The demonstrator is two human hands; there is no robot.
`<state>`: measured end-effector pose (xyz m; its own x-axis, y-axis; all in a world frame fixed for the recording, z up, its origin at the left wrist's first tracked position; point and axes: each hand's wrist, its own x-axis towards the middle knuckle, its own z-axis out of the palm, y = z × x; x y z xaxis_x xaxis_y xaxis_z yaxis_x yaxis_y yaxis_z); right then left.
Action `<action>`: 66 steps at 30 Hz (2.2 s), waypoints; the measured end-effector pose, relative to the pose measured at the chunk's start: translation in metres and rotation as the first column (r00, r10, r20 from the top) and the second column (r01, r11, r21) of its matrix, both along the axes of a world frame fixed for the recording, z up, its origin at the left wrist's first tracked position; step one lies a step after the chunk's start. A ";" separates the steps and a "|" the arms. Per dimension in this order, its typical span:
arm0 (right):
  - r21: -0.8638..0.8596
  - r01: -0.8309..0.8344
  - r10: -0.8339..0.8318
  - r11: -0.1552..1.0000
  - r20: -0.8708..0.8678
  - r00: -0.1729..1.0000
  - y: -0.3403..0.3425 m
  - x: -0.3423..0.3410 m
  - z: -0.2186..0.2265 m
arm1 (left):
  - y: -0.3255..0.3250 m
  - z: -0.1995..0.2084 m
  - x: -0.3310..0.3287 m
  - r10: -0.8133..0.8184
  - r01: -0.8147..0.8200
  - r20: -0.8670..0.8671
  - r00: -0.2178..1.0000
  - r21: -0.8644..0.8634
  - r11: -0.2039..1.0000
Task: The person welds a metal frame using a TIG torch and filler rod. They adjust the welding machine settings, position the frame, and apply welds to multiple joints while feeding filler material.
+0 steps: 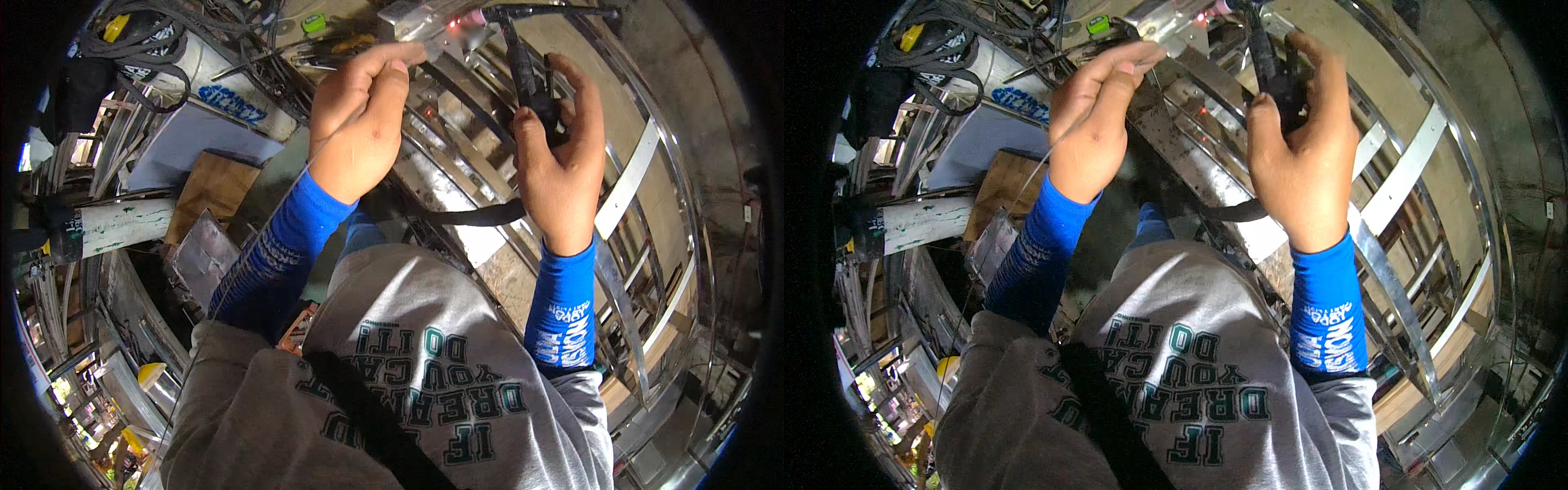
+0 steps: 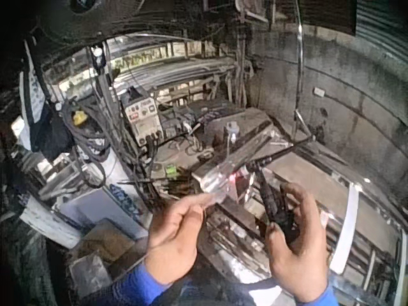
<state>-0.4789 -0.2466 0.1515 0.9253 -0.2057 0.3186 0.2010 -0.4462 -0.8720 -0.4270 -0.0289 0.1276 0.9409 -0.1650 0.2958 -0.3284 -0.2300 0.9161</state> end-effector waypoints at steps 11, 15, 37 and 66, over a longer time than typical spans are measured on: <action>0.037 -0.035 0.037 0.999 -0.061 0.997 0.001 0.000 0.006 | 0.001 0.007 0.000 -0.040 0.034 -0.086 0.996 -0.072 0.997; 0.013 -0.032 0.033 0.999 -0.064 0.997 0.001 0.000 0.006 | 0.000 0.010 -0.001 -0.033 0.029 -0.076 0.997 -0.044 0.999; 0.041 -0.024 0.026 0.999 -0.051 0.998 0.003 -0.002 0.007 | -0.002 0.001 -0.002 -0.054 0.047 -0.049 0.997 -0.144 0.988; -0.217 -0.072 0.097 0.974 0.103 0.990 -0.004 -0.003 0.001 | 0.008 -0.006 -0.007 -0.049 0.052 0.018 0.999 -0.197 0.979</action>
